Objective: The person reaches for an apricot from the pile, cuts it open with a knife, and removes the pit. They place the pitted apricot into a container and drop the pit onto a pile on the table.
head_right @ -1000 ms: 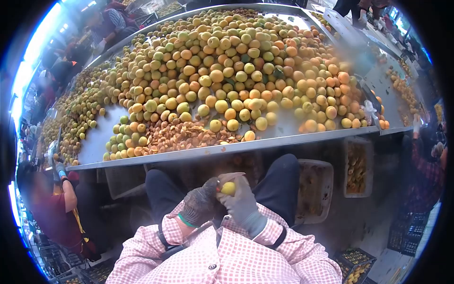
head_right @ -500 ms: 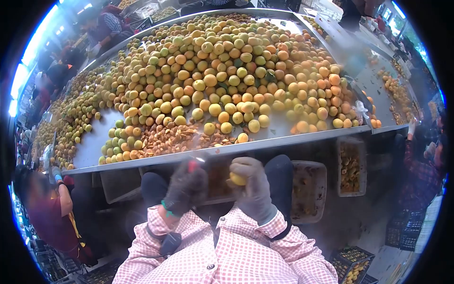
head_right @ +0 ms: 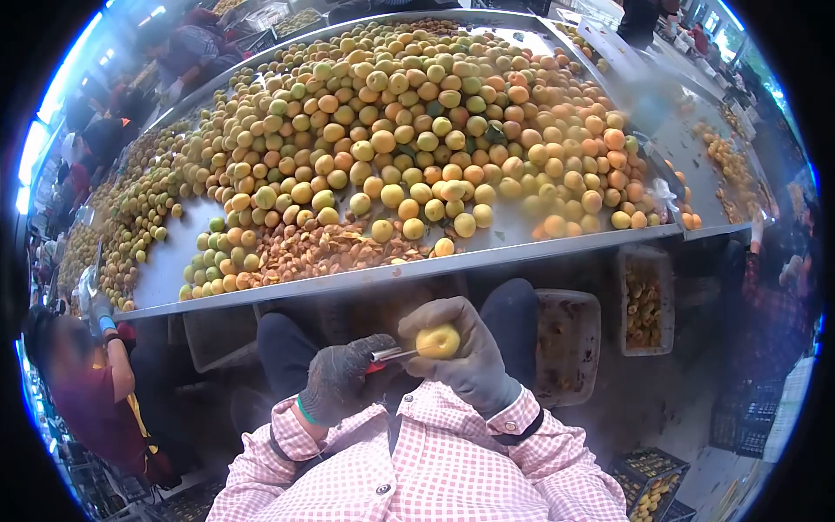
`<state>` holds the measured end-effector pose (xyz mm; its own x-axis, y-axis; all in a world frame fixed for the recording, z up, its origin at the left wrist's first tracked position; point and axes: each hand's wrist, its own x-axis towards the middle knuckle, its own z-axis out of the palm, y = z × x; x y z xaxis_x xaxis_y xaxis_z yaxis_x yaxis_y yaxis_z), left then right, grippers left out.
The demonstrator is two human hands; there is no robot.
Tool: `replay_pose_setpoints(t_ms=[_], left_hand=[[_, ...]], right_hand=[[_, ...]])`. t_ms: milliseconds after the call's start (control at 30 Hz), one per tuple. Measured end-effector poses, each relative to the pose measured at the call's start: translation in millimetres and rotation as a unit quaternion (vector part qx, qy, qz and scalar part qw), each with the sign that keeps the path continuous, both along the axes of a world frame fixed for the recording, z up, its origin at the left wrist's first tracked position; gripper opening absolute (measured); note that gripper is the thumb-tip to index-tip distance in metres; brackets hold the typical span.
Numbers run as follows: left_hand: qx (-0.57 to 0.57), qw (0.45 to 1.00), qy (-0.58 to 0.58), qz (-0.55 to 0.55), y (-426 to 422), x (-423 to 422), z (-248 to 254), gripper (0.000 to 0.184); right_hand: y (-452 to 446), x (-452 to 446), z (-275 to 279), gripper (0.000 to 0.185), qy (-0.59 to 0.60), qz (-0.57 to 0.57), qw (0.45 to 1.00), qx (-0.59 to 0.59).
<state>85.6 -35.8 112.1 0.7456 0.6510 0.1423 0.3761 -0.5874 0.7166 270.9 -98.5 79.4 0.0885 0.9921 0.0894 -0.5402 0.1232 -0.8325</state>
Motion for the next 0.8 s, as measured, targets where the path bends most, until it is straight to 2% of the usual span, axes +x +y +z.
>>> replay_pose_setpoints(t_ms=[200, 300, 333, 433, 500, 533, 567, 633, 700, 767, 800], left_hand=[[0.058, 0.994, 0.088, 0.013, -3.4, -8.0, -13.6, 0.035], [0.029, 0.997, 0.064, 0.032, -4.6, -10.9, -10.9, 0.036], [0.052, 0.997, 0.019, 0.047, -8.3, -4.0, -16.2, 0.035], [0.041, 0.997, 0.024, 0.057, -7.0, -2.5, -19.8, 0.035], [0.032, 0.997, 0.046, 0.048, -2.8, -0.7, -23.7, 0.035], [0.021, 0.997, 0.064, 0.027, -1.1, -0.5, -26.1, 0.035], [0.021, 0.997, 0.065, 0.032, -1.4, -0.9, -28.4, 0.035], [0.038, 0.998, 0.041, 0.039, 0.2, -2.2, -33.7, 0.032], [0.036, 0.995, 0.082, 0.043, 5.4, -1.5, -42.8, 0.031], [0.037, 0.991, 0.122, 0.045, 6.8, 1.2, -45.8, 0.03], [0.02, 0.992, 0.116, 0.053, 5.5, 3.3, -44.4, 0.029]], right_hand=[[1.1, -5.7, 3.6, 0.048, -0.027, 0.032, 0.998, 0.036], [0.8, -15.9, 4.8, 0.047, 0.037, 0.033, 0.999, 0.018], [0.4, -18.9, 5.8, 0.046, 0.064, 0.018, 0.998, 0.012], [4.5, -25.1, 9.4, 0.042, 0.1, 0.027, 0.994, 0.014], [6.1, -29.2, 18.5, 0.039, 0.191, 0.034, 0.98, -0.047], [9.1, -29.7, 14.8, 0.039, 0.157, 0.048, 0.986, -0.005], [10.2, -28.4, 13.8, 0.039, 0.158, 0.052, 0.986, -0.005], [13.1, -26.1, 12.8, 0.043, 0.066, 0.062, 0.996, 0.001], [15.6, -25.9, 13.2, 0.043, 0.018, 0.052, 0.998, -0.036], [18.7, -25.4, 4.5, 0.038, -0.086, 0.017, 0.994, -0.069], [18.0, -29.2, 2.7, 0.033, -0.059, -0.008, 0.997, -0.053]])
